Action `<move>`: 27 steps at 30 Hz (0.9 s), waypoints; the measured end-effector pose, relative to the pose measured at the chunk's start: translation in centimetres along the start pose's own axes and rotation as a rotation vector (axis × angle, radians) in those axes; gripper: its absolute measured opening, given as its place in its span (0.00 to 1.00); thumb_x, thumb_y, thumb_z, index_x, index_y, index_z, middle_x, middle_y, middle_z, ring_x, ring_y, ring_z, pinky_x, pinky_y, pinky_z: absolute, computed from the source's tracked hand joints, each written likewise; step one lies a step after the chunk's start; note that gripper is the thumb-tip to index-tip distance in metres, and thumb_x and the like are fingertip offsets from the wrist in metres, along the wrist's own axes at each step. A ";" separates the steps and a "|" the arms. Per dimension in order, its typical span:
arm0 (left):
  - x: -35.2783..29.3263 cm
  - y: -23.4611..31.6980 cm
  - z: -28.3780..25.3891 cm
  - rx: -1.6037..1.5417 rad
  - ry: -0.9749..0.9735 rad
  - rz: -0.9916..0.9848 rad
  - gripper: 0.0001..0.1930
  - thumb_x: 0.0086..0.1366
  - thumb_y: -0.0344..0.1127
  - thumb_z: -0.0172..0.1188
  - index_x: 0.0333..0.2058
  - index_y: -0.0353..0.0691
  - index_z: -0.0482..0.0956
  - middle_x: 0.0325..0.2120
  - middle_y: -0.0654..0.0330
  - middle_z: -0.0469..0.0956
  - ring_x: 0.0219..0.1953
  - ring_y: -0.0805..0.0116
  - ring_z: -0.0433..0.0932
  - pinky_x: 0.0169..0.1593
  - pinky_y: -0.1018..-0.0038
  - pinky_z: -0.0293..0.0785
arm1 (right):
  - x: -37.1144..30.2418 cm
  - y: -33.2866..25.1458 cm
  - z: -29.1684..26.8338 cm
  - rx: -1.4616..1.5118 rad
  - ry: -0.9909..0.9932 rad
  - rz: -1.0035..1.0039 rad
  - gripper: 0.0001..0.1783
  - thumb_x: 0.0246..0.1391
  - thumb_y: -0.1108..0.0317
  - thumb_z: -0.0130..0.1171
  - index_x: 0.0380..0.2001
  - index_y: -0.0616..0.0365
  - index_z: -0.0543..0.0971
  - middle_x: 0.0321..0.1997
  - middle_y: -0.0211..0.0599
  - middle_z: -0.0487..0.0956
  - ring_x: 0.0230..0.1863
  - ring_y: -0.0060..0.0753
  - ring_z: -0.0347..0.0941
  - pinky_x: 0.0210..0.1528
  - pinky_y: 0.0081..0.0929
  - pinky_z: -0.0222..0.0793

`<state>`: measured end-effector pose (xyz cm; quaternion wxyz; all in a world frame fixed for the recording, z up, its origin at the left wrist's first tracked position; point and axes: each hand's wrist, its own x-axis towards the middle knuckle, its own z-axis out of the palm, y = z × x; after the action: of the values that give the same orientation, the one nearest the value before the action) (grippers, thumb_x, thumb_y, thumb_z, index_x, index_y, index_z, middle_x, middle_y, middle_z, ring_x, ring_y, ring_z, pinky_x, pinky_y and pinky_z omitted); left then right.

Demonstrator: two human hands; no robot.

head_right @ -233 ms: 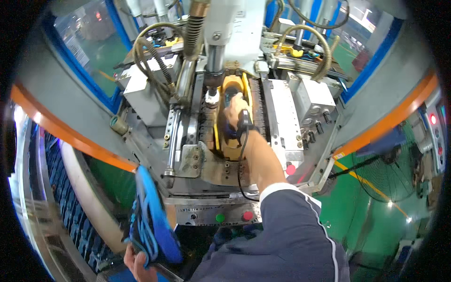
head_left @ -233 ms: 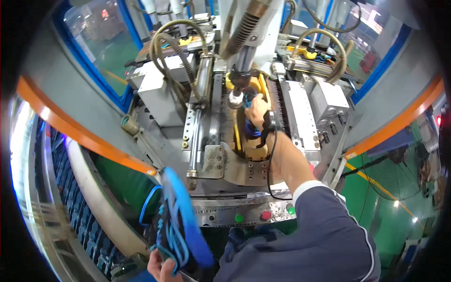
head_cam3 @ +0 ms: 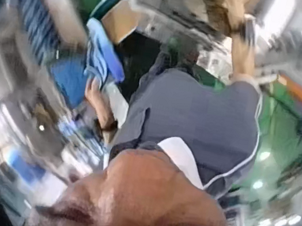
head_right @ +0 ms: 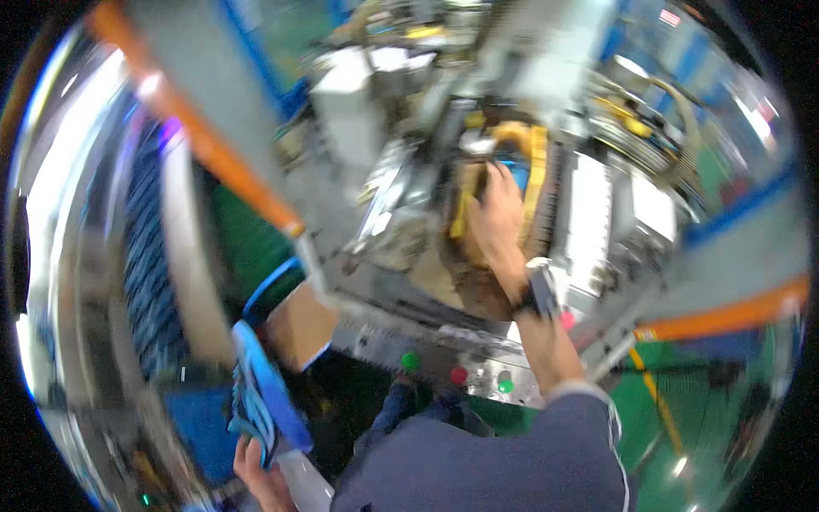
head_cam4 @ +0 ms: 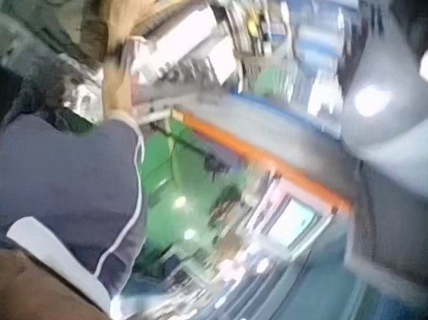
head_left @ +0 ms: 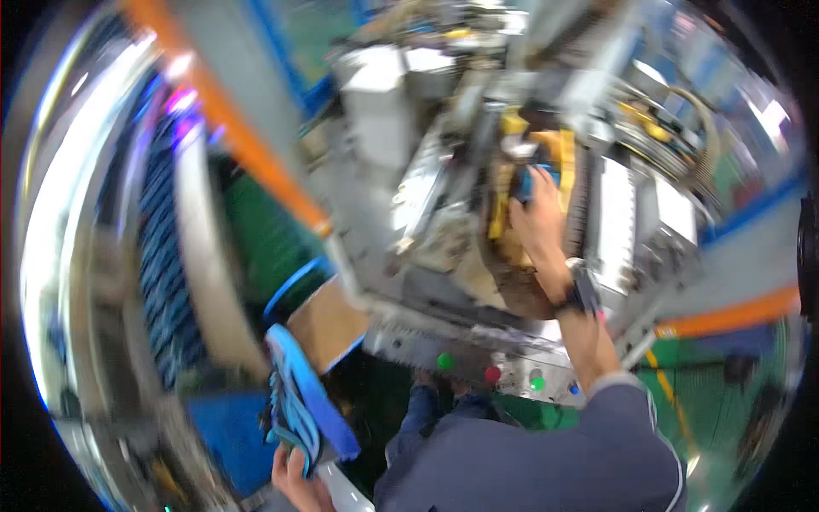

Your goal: Operate industrial shoe-lasting and pressing machines to assemble footwear.

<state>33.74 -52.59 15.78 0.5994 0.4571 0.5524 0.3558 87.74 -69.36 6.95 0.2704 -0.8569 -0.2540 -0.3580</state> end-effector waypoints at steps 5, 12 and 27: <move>-4.8 -5.0 -0.4 0.275 0.069 0.000 0.14 0.58 0.31 0.64 0.43 0.36 0.79 0.37 0.61 0.79 0.40 0.68 0.78 0.42 0.70 0.75 | -14.1 -12.8 -7.3 0.641 -0.435 -0.181 0.07 0.48 0.78 0.58 0.33 0.59 0.78 0.32 0.43 0.77 0.37 0.47 0.76 0.37 0.38 0.73; -11.1 -12.1 -8.9 -0.277 0.414 -0.398 0.14 0.57 0.32 0.65 0.40 0.29 0.80 0.32 0.55 0.81 0.31 0.64 0.81 0.32 0.65 0.79 | -25.1 -11.6 0.8 0.560 -0.869 -0.256 0.15 0.54 0.75 0.50 0.46 0.61 0.74 0.45 0.53 0.73 0.49 0.58 0.69 0.52 0.47 0.67; -7.4 -31.3 -45.7 -0.082 0.870 0.195 0.26 0.51 0.31 0.67 0.49 0.38 0.68 0.38 0.52 0.75 0.32 0.53 0.80 0.36 0.54 0.83 | -6.4 -56.4 -10.2 1.182 -0.440 -0.822 0.08 0.56 0.75 0.60 0.40 0.58 0.79 0.33 0.34 0.79 0.30 0.25 0.72 0.34 0.24 0.69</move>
<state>-14.86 -62.68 -9.92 0.2926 0.2909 0.6927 0.5915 43.48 -36.61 24.17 0.4728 -0.4568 -0.7515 -0.0549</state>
